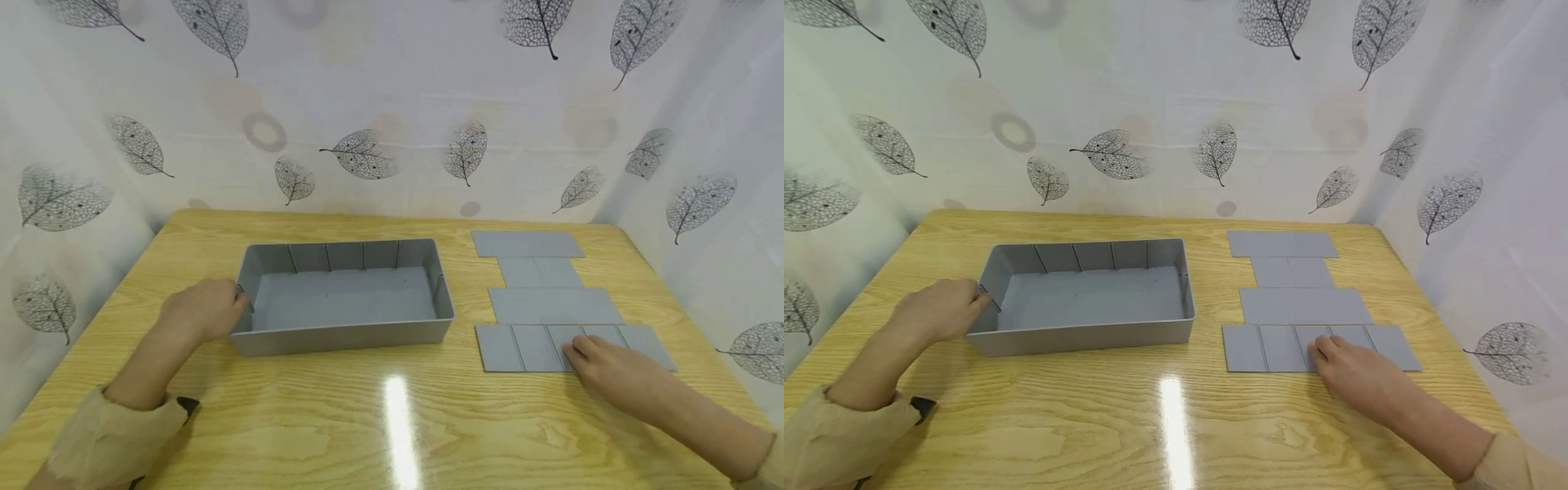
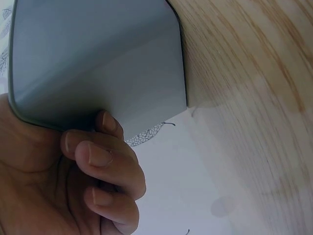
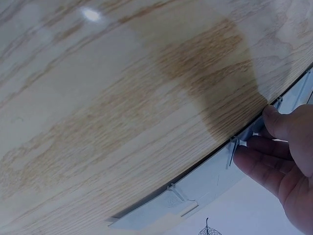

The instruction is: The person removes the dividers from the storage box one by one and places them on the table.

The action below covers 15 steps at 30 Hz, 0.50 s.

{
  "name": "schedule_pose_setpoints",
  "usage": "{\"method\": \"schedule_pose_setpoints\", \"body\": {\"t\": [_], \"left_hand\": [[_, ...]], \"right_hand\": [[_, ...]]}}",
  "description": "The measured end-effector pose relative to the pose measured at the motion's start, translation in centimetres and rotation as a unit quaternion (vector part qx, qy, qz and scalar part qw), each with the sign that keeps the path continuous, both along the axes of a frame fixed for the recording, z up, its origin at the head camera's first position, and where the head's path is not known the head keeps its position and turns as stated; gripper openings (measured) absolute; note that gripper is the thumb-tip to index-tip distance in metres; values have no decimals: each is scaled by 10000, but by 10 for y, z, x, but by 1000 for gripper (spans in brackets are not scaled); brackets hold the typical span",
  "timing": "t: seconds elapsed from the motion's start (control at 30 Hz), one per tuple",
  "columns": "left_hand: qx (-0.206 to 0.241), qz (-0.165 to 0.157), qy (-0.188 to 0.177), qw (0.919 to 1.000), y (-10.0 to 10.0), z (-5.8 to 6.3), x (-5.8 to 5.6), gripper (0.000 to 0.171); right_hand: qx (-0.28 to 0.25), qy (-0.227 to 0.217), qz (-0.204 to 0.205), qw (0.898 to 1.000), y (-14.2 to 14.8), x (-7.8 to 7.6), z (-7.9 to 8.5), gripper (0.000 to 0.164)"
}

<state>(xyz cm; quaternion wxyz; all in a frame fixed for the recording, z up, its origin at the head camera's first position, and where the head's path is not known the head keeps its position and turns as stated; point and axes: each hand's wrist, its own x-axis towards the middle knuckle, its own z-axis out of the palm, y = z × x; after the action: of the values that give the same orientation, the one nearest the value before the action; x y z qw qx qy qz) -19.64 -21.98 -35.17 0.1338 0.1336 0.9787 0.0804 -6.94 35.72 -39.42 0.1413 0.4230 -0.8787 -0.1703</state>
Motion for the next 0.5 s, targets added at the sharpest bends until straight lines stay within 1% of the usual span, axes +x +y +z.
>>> {"method": "schedule_pose_setpoints", "body": {"t": [0.17, 0.33, 0.4, 0.5], "left_hand": [[2, 31, -19, 10000, -2, 1, 3, 34], [53, 3, -82, 10000, -3, 0, 2, 34], [113, -32, -90, 9999, -4, -1, -1, 34], [215, -107, -165, 9996, -5, -3, -6, 35]], "right_hand": [[-13, -66, 15, 10000, -1, -2, 0, 34], [59, -280, -104, 9995, -1, -4, 2, 37], [-122, -445, -254, 9986, -3, -6, 5, 34], [-715, -610, -512, 9943, -9, -14, 18, 31]]}}
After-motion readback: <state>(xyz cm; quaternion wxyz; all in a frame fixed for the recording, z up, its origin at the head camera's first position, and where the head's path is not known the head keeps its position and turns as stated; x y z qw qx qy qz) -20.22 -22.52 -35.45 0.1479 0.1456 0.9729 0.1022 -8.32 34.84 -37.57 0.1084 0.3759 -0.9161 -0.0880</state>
